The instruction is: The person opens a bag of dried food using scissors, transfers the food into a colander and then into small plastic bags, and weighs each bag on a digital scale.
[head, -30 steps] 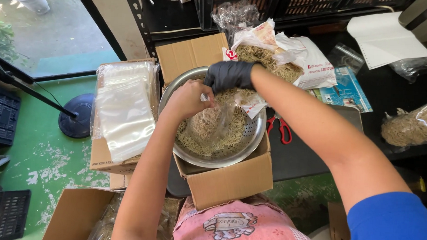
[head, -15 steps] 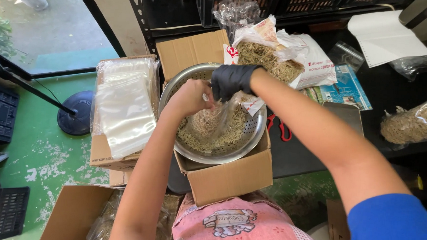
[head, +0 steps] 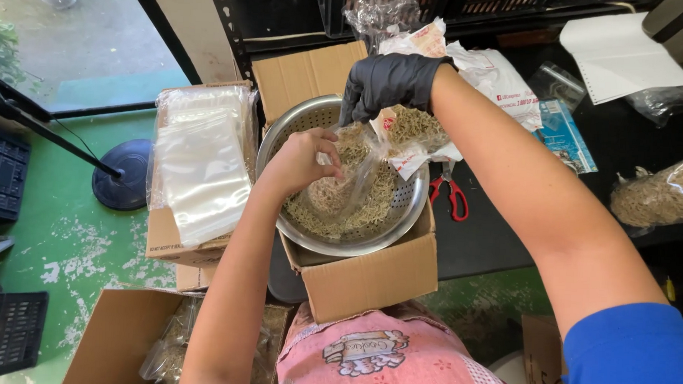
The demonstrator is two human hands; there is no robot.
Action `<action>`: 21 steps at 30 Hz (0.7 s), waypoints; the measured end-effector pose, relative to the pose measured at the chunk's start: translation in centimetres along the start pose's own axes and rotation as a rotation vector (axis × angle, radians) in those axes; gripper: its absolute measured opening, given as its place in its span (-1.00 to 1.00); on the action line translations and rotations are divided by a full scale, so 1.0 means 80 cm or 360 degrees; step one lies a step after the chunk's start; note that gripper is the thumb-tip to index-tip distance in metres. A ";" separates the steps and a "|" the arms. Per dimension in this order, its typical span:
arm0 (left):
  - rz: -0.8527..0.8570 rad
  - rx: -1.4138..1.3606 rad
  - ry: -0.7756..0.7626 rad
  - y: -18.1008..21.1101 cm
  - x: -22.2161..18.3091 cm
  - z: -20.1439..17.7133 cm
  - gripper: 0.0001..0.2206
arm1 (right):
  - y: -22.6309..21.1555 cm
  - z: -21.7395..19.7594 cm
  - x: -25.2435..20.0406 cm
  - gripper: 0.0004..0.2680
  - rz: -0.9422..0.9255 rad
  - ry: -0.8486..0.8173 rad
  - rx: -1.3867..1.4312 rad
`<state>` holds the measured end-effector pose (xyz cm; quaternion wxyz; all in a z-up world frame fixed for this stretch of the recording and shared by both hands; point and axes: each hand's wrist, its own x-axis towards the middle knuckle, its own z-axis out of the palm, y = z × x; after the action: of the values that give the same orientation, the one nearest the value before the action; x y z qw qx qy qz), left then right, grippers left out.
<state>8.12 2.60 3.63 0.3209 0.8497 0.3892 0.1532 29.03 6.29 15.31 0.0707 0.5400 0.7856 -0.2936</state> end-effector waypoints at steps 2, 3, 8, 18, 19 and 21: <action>0.0014 -0.0048 0.0021 0.017 -0.015 -0.007 -0.94 | 0.021 0.029 0.026 -0.83 -0.0198 -0.0034 -0.0053; 0.0034 -0.0094 0.0044 0.026 -0.020 -0.011 -0.95 | 0.031 0.042 0.039 -0.87 -0.0394 -0.0062 -0.0108; 0.0149 0.0053 0.0108 0.009 -0.023 0.003 -0.93 | 0.067 0.116 0.068 -0.71 -0.0524 -0.0217 -0.0638; 0.0282 -0.0111 0.0180 0.011 -0.029 0.014 -0.90 | 0.019 0.095 0.017 -0.65 -0.0217 -0.0102 -0.0043; 0.0276 -0.0113 0.0174 0.009 -0.031 0.013 -0.90 | 0.013 0.090 0.008 -0.63 -0.0185 -0.0093 0.0019; 0.0303 -0.0231 0.0278 0.007 -0.030 0.009 -0.90 | 0.002 0.074 -0.011 -0.60 -0.0115 -0.0069 0.0131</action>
<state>7.27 0.21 3.43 0.3305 0.8408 0.3212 0.2841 28.29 2.40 10.81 0.0548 0.5071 0.7901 -0.3398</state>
